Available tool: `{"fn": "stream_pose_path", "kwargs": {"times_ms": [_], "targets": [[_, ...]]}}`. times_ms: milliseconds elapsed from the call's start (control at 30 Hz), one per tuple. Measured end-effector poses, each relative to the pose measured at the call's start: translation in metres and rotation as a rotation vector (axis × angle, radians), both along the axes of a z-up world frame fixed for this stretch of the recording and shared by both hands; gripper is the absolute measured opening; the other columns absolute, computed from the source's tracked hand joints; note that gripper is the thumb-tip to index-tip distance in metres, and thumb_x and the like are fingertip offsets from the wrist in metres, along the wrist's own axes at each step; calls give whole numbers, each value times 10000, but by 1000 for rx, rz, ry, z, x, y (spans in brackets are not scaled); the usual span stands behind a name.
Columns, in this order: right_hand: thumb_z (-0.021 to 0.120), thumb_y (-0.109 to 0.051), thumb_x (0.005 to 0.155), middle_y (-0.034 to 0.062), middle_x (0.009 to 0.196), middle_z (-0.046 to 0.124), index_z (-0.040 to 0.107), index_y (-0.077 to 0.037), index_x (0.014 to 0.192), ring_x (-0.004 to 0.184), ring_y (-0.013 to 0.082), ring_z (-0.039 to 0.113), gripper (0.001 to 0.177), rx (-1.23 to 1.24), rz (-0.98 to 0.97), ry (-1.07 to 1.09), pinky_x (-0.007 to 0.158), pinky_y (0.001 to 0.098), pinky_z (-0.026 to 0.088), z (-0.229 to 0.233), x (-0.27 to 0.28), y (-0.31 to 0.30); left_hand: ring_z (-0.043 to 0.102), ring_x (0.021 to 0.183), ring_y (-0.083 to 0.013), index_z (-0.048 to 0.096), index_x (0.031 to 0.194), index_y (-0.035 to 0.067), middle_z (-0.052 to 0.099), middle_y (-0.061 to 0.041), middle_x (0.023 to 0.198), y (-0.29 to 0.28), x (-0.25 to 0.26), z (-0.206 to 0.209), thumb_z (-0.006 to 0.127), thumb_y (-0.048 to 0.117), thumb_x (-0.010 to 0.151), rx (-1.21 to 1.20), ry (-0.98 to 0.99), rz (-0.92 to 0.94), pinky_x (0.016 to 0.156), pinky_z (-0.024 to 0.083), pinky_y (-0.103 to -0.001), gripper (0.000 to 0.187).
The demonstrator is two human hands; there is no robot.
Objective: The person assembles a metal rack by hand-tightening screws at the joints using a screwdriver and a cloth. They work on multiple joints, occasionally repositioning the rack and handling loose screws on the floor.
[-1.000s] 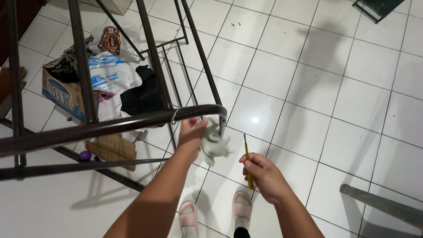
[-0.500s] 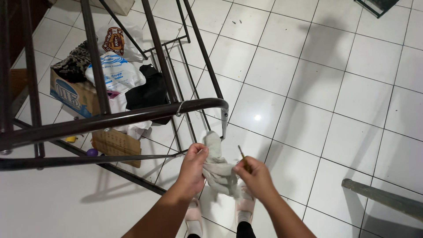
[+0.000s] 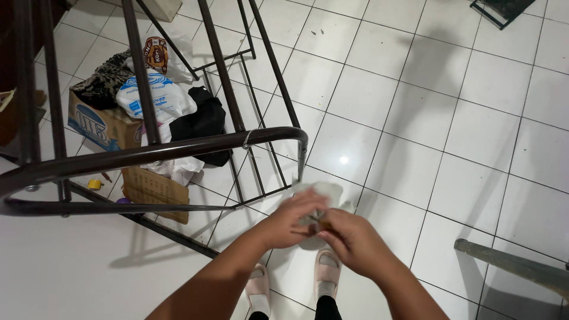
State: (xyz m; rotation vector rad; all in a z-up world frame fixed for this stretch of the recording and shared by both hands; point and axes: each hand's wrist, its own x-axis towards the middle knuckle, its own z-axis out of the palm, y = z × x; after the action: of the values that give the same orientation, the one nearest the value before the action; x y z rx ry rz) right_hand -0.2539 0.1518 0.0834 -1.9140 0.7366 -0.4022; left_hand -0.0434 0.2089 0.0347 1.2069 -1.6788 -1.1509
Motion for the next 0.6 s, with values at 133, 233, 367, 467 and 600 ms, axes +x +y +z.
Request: {"fn": "stream_pose_path", "kwargs": {"times_ms": [133, 233, 367, 467, 600], "targets": [[720, -104, 867, 75, 748, 591, 598, -46, 868, 627, 224, 593, 135, 42, -113, 3, 593, 353, 495, 8, -14, -6, 664, 957, -221, 628, 1035, 42, 692, -77, 967, -11, -14, 11, 665, 146, 966, 309, 128, -58, 865, 537, -311, 130], [725, -91, 870, 67, 745, 569, 590, -37, 863, 649, 203, 555, 145, 5, -172, 6, 605, 333, 476, 11, -20, -12, 613, 780, -207, 623, 1000, 59, 666, -62, 840, -8, -17, 19, 627, 187, 998, 318, 148, 154, 735, 522, -309, 128], [686, -71, 873, 43, 940, 588, 604, -31, 949, 782, 146, 594, 119, -33, -85, -175, 693, 284, 506, 10, -28, -18, 582, 695, -196, 555, 1013, 77, 614, -63, 769, -11, -12, 33, 580, 194, 1018, 171, -89, 168, 662, 475, -324, 119], [670, -89, 896, 38, 1002, 570, 633, -41, 1055, 788, 121, 589, 169, 111, -100, -144, 716, 272, 514, 4, -42, -22, 559, 715, -196, 530, 1015, 76, 581, -60, 790, -16, -7, 43, 574, 183, 1034, -35, -142, 195, 666, 468, -339, 117], [667, -111, 935, 41, 759, 592, 648, -28, 1041, 687, 138, 551, 136, 387, -181, -84, 669, 298, 502, -15, -52, -21, 535, 717, -199, 512, 1076, 77, 561, -65, 807, -12, -12, 53, 545, 213, 1071, 171, 49, 151, 680, 484, -341, 141]]}}
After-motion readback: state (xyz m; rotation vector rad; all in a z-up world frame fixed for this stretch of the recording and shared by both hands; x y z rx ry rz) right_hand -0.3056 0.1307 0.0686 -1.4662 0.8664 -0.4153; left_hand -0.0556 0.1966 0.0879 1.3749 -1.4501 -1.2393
